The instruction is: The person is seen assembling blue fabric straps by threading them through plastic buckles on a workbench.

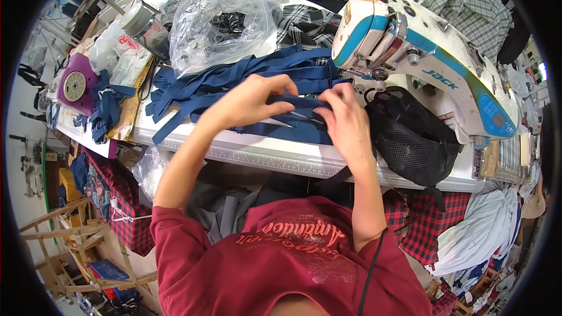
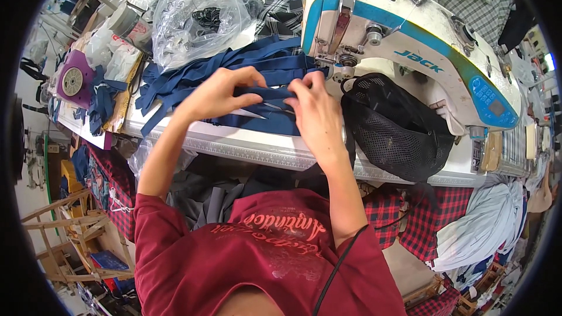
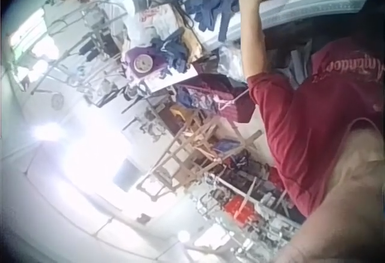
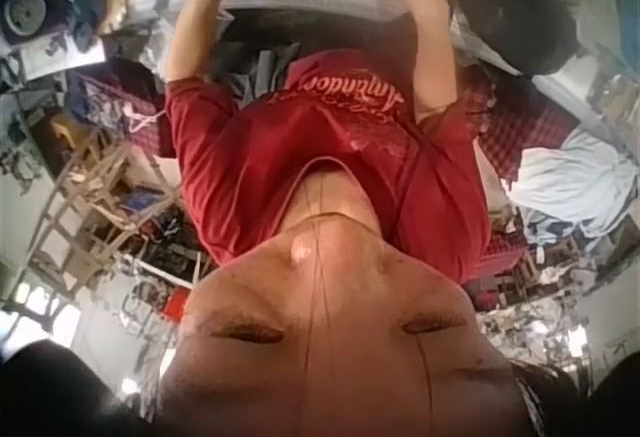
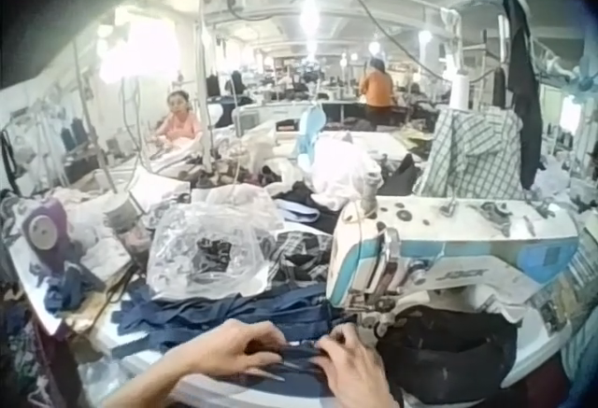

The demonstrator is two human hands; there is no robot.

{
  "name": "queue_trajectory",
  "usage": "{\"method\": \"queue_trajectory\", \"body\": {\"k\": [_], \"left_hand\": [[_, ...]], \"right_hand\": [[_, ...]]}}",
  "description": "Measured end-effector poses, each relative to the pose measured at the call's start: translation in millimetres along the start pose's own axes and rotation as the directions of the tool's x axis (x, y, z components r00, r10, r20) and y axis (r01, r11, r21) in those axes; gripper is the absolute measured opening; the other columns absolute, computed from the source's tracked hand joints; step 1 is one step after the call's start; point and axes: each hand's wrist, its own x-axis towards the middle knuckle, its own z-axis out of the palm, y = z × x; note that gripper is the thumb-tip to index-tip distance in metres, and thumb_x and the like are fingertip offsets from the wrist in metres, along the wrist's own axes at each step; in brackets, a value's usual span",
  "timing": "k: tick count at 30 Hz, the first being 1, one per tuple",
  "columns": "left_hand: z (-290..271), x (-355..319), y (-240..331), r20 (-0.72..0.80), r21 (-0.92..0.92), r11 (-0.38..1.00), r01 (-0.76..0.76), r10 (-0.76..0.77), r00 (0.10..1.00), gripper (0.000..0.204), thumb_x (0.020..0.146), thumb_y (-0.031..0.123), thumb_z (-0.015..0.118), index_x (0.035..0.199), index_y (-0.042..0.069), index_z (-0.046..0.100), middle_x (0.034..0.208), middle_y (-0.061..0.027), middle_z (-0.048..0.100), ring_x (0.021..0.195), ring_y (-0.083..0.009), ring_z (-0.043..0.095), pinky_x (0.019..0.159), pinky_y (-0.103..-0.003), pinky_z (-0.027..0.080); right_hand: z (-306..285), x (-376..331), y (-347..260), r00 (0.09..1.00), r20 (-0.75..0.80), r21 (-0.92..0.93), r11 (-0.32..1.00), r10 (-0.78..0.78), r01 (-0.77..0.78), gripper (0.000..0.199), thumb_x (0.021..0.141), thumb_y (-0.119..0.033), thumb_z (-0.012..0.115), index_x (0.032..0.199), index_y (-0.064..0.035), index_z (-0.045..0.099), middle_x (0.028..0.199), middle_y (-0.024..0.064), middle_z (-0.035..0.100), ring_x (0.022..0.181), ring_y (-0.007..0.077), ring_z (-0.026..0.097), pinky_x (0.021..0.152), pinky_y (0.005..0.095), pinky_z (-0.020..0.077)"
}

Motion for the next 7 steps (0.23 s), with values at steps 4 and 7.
{"method": "queue_trajectory", "body": {"k": [4, 7], "left_hand": [[-50.8, -27.5, -3.7, 0.085, -0.216, 0.942, 0.258, -0.245, 0.966, 0.024, 0.079, 0.010, 0.066, 0.102, 0.005, 0.060, 0.057, 0.0019, 0.055, 0.054, -0.0037, 0.053, 0.048, -0.020, 0.037], [-100.4, -67.0, -12.4, 0.022, -0.290, 0.910, 0.297, -0.304, 0.952, 0.029, 0.077, 0.018, 0.070, 0.103, 0.009, 0.063, 0.053, 0.0035, 0.053, 0.051, -0.0024, 0.049, 0.048, -0.018, 0.033]], "right_hand": [[-11.3, -9.6, 9.4, 0.995, -0.101, -0.088, 0.996, 0.016, -0.025, 0.013, 0.079, -0.011, 0.063, 0.089, -0.0071, 0.056, 0.085, 0.0091, 0.056, 0.069, 0.0302, 0.061, 0.059, 0.0386, 0.0485], [-13.2, -19.5, 8.9, 0.997, -0.069, -0.122, 0.991, 0.036, -0.045, 0.013, 0.079, -0.009, 0.062, 0.090, -0.0069, 0.056, 0.089, 0.0096, 0.057, 0.070, 0.0306, 0.062, 0.058, 0.0392, 0.0485]]}}
